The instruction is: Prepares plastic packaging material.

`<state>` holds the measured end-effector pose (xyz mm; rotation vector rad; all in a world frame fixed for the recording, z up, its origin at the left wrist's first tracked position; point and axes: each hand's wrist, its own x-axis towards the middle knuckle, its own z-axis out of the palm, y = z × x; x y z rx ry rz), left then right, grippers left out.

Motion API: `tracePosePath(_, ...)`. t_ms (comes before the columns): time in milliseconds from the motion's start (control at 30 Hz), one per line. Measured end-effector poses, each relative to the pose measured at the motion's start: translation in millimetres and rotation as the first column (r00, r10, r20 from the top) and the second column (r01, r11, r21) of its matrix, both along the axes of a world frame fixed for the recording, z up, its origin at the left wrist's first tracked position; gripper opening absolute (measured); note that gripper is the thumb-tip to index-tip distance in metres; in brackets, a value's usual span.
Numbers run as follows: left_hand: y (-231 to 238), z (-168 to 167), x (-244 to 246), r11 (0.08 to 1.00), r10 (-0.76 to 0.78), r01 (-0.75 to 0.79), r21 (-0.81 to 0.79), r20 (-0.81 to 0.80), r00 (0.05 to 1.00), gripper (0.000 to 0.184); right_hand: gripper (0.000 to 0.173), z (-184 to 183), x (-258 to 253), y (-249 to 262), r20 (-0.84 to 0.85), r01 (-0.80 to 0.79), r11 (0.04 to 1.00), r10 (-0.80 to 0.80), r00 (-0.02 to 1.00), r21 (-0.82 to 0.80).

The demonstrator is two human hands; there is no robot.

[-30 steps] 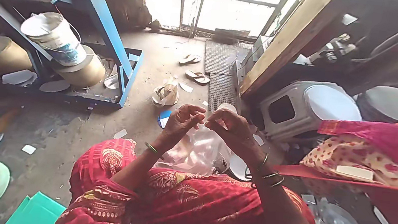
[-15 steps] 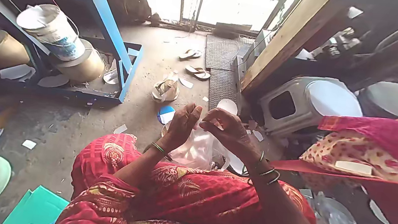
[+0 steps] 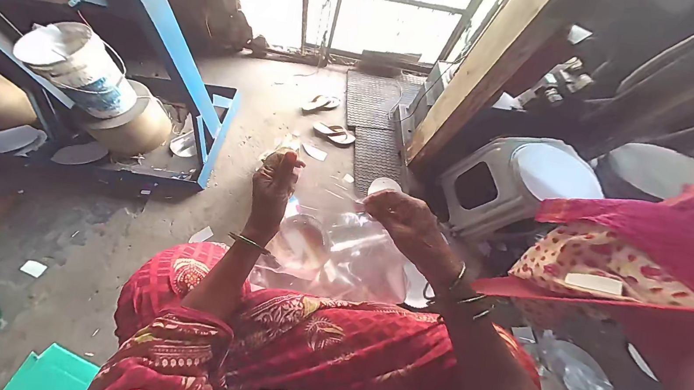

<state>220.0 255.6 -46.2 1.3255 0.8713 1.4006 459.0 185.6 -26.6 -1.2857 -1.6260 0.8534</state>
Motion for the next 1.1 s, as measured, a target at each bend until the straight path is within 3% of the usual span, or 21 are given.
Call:
tracePosePath(167, 1.0, -1.8, -2.2, 0.996, 0.005, 0.002, 0.085, -0.077, 0.997, 0.012, 0.01, -3.3, 1.2, 1.5, 0.211, 0.087, 0.982, -0.123, 0.97, 0.17)
tracePosePath(300, 0.3, -1.5, -2.3, 0.995, 0.002, 0.009, 0.102, -0.108, 0.994, 0.013, 0.005, -0.2, 5.2, 0.3, 0.149, 0.141, 0.969, -0.173, 0.974, 0.202)
tracePosePath(533, -1.5, -1.6, -0.7, 0.993, -0.02, 0.034, 0.109, -0.122, 0.992, 0.011, 0.022, 1.2, 5.1, -1.3, 0.067, 0.094, 0.974, -0.11, 0.992, 0.206)
tracePosePath(667, 6.6, 0.0, -3.1, 0.99, 0.101, -0.093, 0.103, -0.078, 0.992, 0.011, 0.017, 2.4, 5.4, -4.2, 0.178, 0.005, 0.997, -0.019, 0.984, 0.078)
tracePosePath(800, 34.9, -8.4, -8.3, 0.959, 0.266, -0.264, 0.106, -0.012, 0.964, 0.011, 0.01, -1.1, 6.2, -6.4, 0.269, -0.014, 0.998, -0.001, 0.963, 0.056)
tracePosePath(867, 42.4, -14.2, -11.2, 0.949, 0.312, -0.305, 0.081, -0.088, 0.946, 0.016, 0.009, -6.2, 10.5, -5.0, 0.289, -0.003, 1.0, -0.004, 0.957, 0.025)
tracePosePath(967, 47.0, -24.3, -15.0, 0.947, 0.314, -0.31, 0.08, -0.424, 0.85, 0.034, 0.013, -8.4, 12.6, -6.5, 0.321, 0.083, 0.995, -0.064, 0.945, -0.048)
tracePosePath(1033, 42.0, -25.7, -8.6, 0.928, 0.371, -0.294, 0.227, -0.594, 0.713, 0.041, 0.015, -14.0, 18.0, 1.0, 0.344, 0.184, 0.982, -0.156, 0.926, -0.049)
tracePosePath(1100, 25.2, -17.8, 3.7, 0.878, 0.453, -0.215, 0.427, -0.602, 0.657, 0.036, 0.016, -14.3, 22.1, 6.7, 0.339, 0.263, 0.965, -0.24, 0.909, -0.022)
